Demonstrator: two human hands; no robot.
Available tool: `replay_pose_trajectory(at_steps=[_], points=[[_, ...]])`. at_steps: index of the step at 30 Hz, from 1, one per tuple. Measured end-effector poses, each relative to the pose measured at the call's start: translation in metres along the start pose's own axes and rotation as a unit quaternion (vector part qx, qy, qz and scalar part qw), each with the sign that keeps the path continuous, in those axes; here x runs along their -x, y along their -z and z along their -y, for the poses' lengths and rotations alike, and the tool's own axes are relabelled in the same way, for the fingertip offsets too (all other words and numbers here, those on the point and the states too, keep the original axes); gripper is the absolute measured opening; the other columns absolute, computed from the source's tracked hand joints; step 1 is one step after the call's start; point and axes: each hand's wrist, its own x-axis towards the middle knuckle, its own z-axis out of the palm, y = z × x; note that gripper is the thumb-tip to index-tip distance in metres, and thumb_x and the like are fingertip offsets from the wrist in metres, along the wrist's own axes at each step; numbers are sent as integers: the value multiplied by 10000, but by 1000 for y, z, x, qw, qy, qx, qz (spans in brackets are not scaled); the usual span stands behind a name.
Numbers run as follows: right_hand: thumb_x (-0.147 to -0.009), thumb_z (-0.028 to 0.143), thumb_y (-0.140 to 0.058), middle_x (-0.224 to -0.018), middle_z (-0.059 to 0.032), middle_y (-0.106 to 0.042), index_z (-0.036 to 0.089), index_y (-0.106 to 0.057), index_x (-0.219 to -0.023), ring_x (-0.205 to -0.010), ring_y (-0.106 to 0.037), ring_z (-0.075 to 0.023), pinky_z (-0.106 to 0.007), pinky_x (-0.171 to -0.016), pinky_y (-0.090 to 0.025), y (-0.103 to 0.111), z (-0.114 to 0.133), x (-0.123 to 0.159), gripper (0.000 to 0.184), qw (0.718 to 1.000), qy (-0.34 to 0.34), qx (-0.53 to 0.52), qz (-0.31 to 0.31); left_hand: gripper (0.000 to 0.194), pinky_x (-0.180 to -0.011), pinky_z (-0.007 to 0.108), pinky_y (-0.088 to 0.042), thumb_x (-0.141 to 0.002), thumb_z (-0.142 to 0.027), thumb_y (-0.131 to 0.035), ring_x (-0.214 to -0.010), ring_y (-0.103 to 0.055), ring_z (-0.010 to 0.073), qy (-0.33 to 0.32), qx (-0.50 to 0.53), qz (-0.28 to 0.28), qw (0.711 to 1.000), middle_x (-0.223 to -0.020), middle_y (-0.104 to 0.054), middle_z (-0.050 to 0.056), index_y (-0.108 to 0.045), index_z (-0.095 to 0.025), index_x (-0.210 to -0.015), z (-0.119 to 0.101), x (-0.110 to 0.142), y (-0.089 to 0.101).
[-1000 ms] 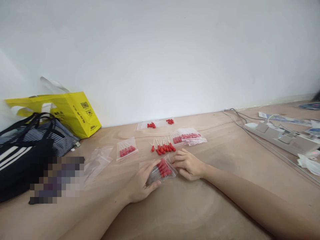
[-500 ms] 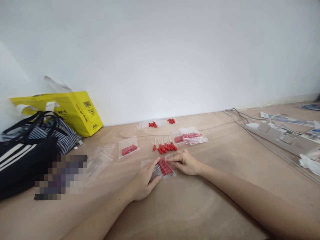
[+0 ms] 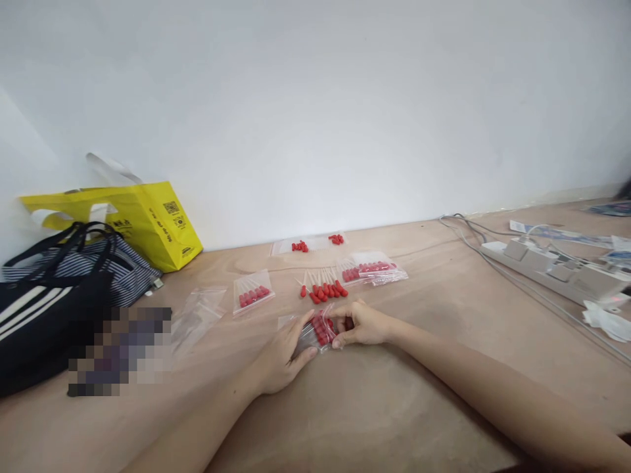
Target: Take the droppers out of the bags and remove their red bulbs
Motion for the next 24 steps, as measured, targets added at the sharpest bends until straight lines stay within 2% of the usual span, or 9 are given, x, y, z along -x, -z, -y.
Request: replay_pose_trajectory(at_steps=[3, 6, 9, 13, 19, 24], points=[[-692, 359, -642, -647, 37, -551, 183, -600, -953, -559, -463, -81, -199, -547, -360, -1, 3, -1, 317, 1000, 13, 13, -5, 541, -989, 422, -318, -846, -340, -372, -1224, -329, 221, 0, 2, 4, 1000, -1353, -330, 124, -189, -150, -1318, 0, 0, 0], [-762, 202, -542, -806, -5, -578, 166, -574, -858, -713, -498, -110, -233, -658, -388, -1, 4, 0, 107, 997, 50, 50, -45, 537, -988, 419, -318, -847, -336, -378, -1215, -342, 217, -13, 3, -6, 1000, -1347, -344, 111, -184, -174, -1321, 0, 0, 0], [-720, 114, -531, -854, -14, -564, 165, -541, -877, -731, -486, -109, -231, -657, -395, 2, 3, 2, 165, 996, 56, 49, -41, 536, -987, 416, -320, -845, -344, -388, -1211, -347, 219, -16, 3, -9, 1000, -1345, -349, 104, -194, -188, -1320, 1, 0, 0], [-653, 174, -619, -770, 21, -548, 163, -536, -904, -622, -468, -81, -186, -551, -380, 4, 4, 1, 264, 1000, 24, -3, -3, 534, -985, 405, -327, -842, -331, -392, -1210, -350, 216, -7, 10, -8, 1000, -1344, -352, 100, -202, -182, -1318, 1, 0, 0], [-596, 263, -679, -745, 17, -567, 164, -572, -790, -691, -500, -115, -222, -626, -392, -6, 6, -4, 244, 995, 61, 62, -55, 524, -975, 423, -335, -842, -323, -406, -1197, -364, 225, -25, 19, -25, 999, -1332, -370, 94, -215, -211, -1318, 4, -1, -1], [-584, 221, -647, -666, 35, -528, 161, -524, -751, -559, -451, -80, -190, -514, -357, -10, 9, -4, 216, 993, 44, 84, -73, 538, -976, 427, -334, -838, -337, -413, -1201, -358, 225, -15, 16, -14, 1000, -1335, -362, 106, -212, -195, -1316, 5, -1, -1]])
